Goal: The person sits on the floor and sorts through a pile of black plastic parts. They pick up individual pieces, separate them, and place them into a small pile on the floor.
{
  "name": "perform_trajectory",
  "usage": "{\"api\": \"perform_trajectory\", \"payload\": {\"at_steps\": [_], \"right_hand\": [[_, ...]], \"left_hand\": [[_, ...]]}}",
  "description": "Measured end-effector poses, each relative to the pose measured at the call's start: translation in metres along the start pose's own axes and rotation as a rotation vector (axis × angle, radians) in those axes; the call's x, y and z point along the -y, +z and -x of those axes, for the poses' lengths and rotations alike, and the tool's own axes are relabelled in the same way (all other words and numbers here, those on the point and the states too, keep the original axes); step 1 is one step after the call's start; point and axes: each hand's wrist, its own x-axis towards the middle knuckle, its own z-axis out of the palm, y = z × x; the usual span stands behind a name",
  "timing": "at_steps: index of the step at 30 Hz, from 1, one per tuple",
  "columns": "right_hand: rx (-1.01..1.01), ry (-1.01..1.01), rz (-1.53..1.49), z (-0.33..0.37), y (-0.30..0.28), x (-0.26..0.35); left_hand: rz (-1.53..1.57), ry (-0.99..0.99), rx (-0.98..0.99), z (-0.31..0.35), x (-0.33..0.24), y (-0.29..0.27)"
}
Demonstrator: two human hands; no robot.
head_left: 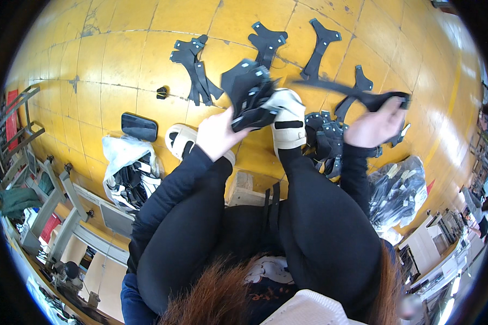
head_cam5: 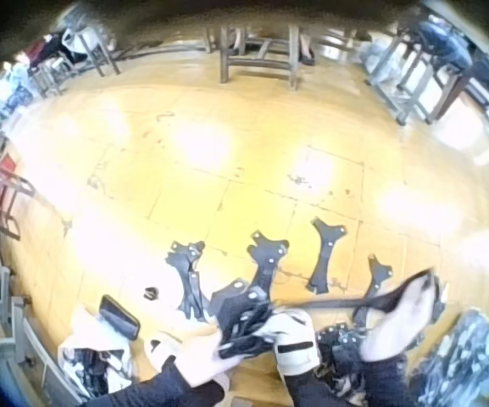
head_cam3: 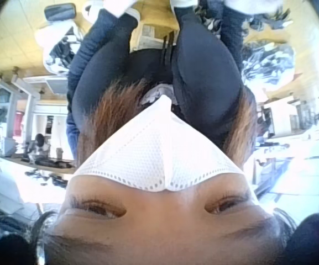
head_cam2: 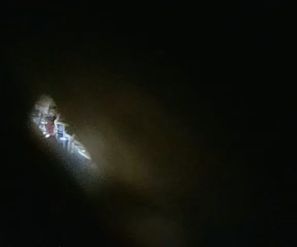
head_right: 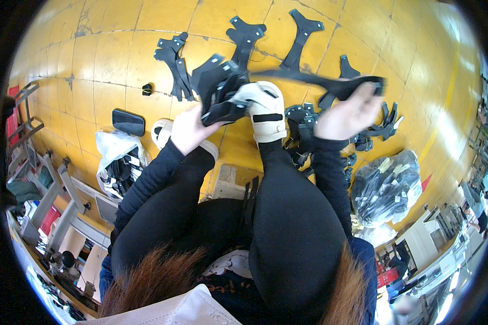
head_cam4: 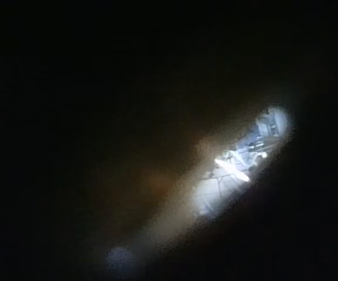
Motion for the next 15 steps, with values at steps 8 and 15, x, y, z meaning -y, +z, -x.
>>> {"api": "perform_trajectory", "payload": {"at_steps": [8, 15], "right_hand": [[0.767, 0.000, 0.132, -0.060, -0.011, -0.041], [1.389, 0.083, 0.150, -0.031, 0.042, -0.054]], "left_hand": [[0.735, -0.108, 0.009, 0.035, 0.023, -0.016], [0.706, 0.029, 0.131, 0.026, 0.021, -0.030]]}}
